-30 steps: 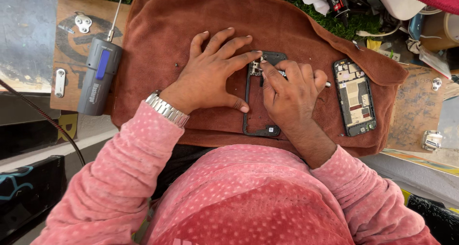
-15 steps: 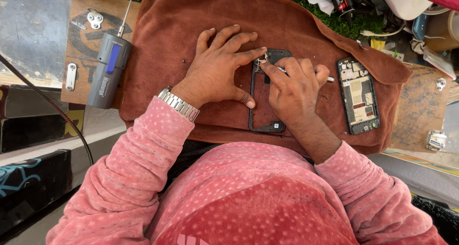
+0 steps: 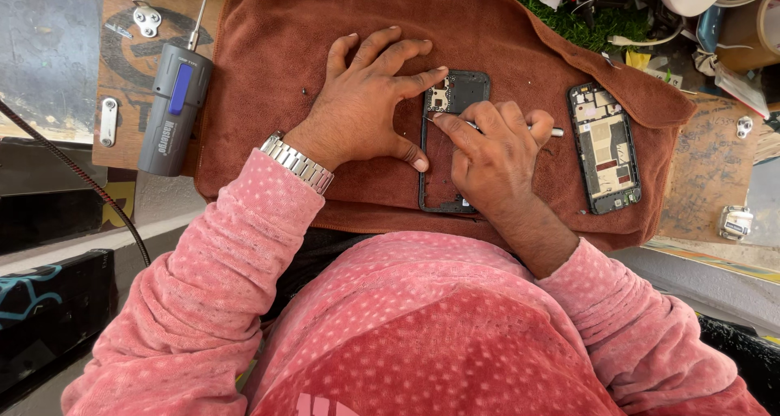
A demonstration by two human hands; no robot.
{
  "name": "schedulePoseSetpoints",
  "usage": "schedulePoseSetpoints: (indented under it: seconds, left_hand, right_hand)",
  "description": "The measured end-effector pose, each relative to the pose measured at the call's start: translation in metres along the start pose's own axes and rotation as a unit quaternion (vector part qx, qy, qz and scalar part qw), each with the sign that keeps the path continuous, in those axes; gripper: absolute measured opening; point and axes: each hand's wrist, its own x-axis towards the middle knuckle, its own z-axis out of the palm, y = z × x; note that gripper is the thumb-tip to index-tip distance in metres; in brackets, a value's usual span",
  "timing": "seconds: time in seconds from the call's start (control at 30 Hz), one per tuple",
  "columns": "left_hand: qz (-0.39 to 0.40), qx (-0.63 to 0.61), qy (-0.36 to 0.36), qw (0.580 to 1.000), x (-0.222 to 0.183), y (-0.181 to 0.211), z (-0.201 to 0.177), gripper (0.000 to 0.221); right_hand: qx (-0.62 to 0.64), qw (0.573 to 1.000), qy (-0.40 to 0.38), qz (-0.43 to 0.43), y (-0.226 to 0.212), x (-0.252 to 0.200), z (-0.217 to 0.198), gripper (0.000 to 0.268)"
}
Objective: The person uses a small metal tool to scrape and clean the interior frame of a disassembled smartphone. They repeatedly rub the tool along the edges and corners of the phone's chassis to remove residue or adhesive.
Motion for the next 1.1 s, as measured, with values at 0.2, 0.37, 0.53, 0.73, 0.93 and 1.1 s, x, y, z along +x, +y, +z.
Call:
schedulePoseSetpoints:
  seconds: [0.2, 0.37, 0.53, 0.73, 0.93, 1.1]
  left_hand:
    - [0.008, 0.002, 0.006, 1.0, -0.001, -0.001, 0.0, 0.112]
    - [0.002, 0.0, 0.003, 1.0, 0.0, 0.0, -0.001, 0.112]
    - [0.007, -0.006, 0.007, 1.0, -0.002, 0.0, -0.002, 0.113]
    - [-0.002, -0.008, 0.009, 1.0, -0.002, 0.003, -0.004, 0.114]
    - [-0.005, -0.009, 0.009, 1.0, 0.0, 0.001, -0.002, 0.115]
    - [0.007, -0.019, 0.021, 1.0, -0.003, -0.001, 0.0, 0.113]
  right_hand:
    - [0.003, 1.0, -0.004, 0.003, -0.002, 0.001, -0.002, 0.035]
    - [0.009, 1.0, -0.004, -0.003, -0.001, -0.001, -0.004, 0.036]
    - [0.017, 1.0, 0.018, 0.011, 0.004, 0.0, 0.001, 0.037]
    - [0.02, 0.998, 0.035, 0.041, 0.012, 0.014, 0.009, 0.032]
    - [-0.034, 0.999, 0.029, 0.003, 0.011, 0.016, 0.013, 0.028]
    - [-0.027, 0.999, 0.038, -0.024, 0.011, 0.019, 0.01, 0.014]
